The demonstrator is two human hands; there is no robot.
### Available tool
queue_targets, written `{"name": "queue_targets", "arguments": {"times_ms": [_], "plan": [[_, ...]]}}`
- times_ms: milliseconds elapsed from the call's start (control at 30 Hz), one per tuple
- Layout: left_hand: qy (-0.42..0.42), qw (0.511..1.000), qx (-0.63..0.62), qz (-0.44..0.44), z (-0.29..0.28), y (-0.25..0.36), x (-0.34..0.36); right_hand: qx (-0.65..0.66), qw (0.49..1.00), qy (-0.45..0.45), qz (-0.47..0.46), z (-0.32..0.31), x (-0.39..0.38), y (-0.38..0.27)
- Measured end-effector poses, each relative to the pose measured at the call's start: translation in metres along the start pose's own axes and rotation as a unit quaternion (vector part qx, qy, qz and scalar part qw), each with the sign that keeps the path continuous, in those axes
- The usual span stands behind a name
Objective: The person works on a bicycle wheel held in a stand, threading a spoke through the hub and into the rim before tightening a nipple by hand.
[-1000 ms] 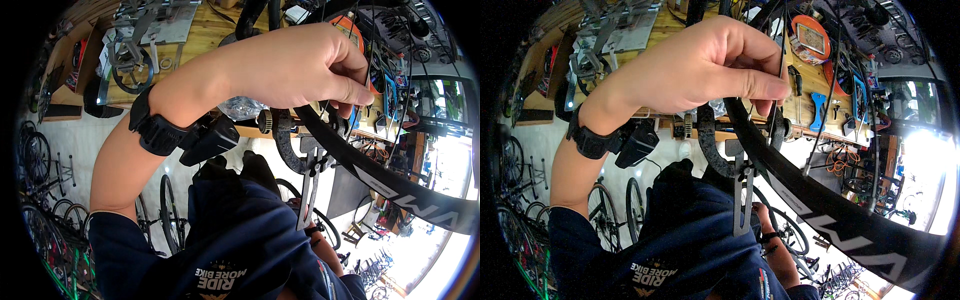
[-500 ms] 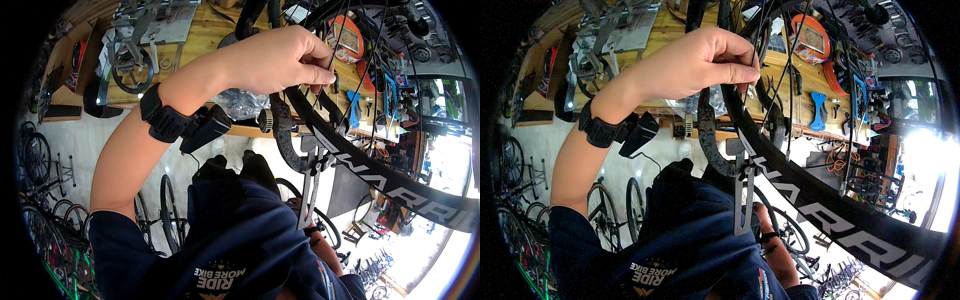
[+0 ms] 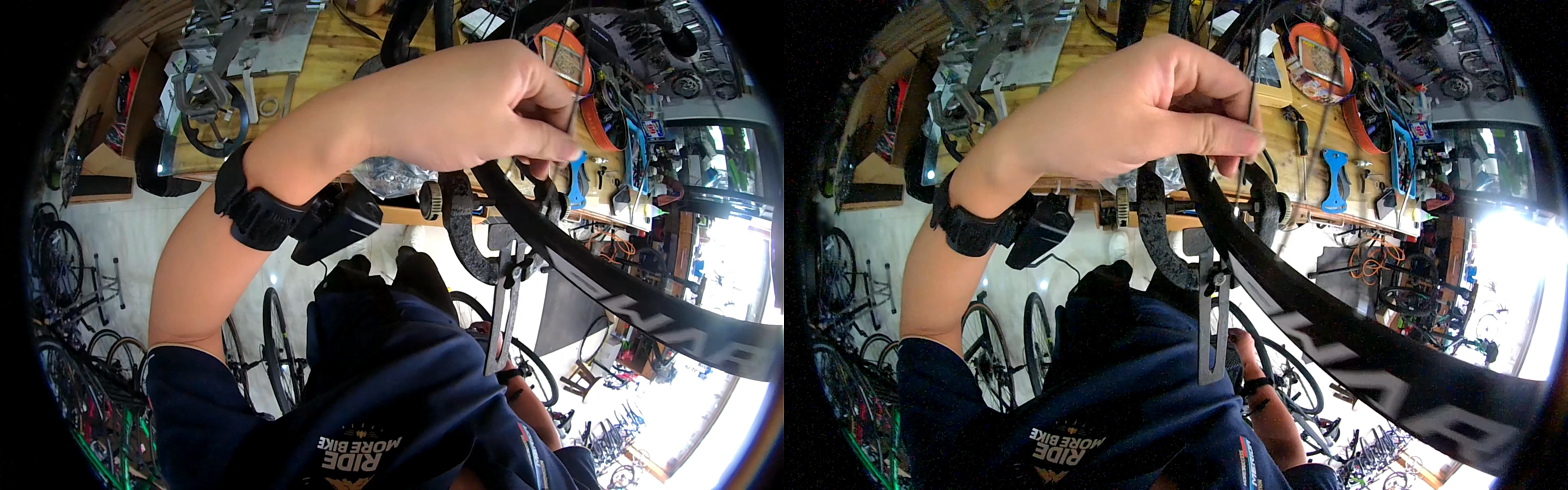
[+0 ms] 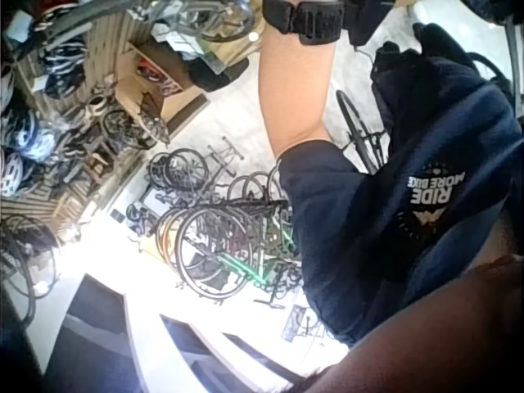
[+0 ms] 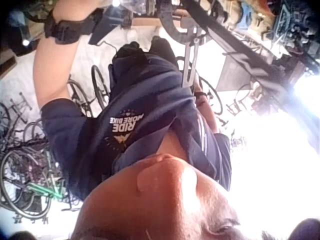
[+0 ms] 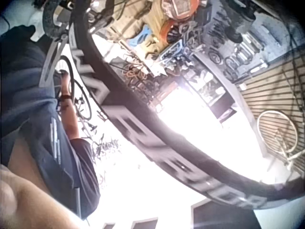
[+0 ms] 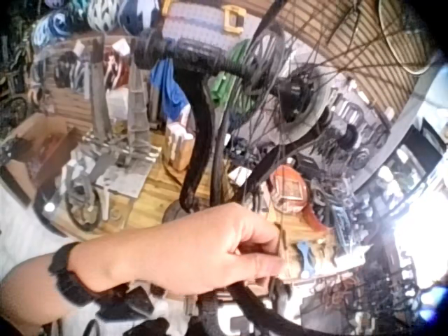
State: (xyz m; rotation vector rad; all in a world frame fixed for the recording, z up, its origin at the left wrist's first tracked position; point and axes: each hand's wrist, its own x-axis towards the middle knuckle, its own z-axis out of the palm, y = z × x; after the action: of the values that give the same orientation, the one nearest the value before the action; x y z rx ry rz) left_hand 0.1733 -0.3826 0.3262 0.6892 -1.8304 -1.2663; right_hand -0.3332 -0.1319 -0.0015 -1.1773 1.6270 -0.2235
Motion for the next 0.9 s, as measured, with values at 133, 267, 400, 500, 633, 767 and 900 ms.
{"name": "queue_targets", "arguments": {"times_ms": [133,267,400,500,633,767,900], "plan": [[0.036,0.994,0.087,-0.060,-0.006,-0.021,0.001,0.052,0.998,0.011,0.034,-0.001,0.005,0.009],[0.074,0.983,0.162,-0.050,-0.016,-0.049,0.004,-0.084,0.995,-0.022,0.040,0.000,0.009,0.010],[0.098,0.961,0.242,-0.089,-0.023,-0.068,0.008,-0.101,0.995,0.007,-0.025,-0.002,0.001,0.005],[0.127,0.946,0.283,-0.092,-0.027,-0.078,0.010,-0.007,1.000,-0.005,0.006,-0.003,0.001,0.008],[0.143,0.944,0.284,-0.090,-0.033,-0.088,0.013,-0.017,0.995,-0.085,0.057,-0.006,0.013,0.025],[0.127,0.950,0.268,-0.095,-0.038,-0.089,0.012,0.191,0.973,-0.060,0.115,-0.009,0.016,0.036],[0.087,0.971,0.208,-0.076,-0.034,-0.076,0.009,0.098,0.990,-0.041,0.087,-0.009,0.010,0.030]]}}
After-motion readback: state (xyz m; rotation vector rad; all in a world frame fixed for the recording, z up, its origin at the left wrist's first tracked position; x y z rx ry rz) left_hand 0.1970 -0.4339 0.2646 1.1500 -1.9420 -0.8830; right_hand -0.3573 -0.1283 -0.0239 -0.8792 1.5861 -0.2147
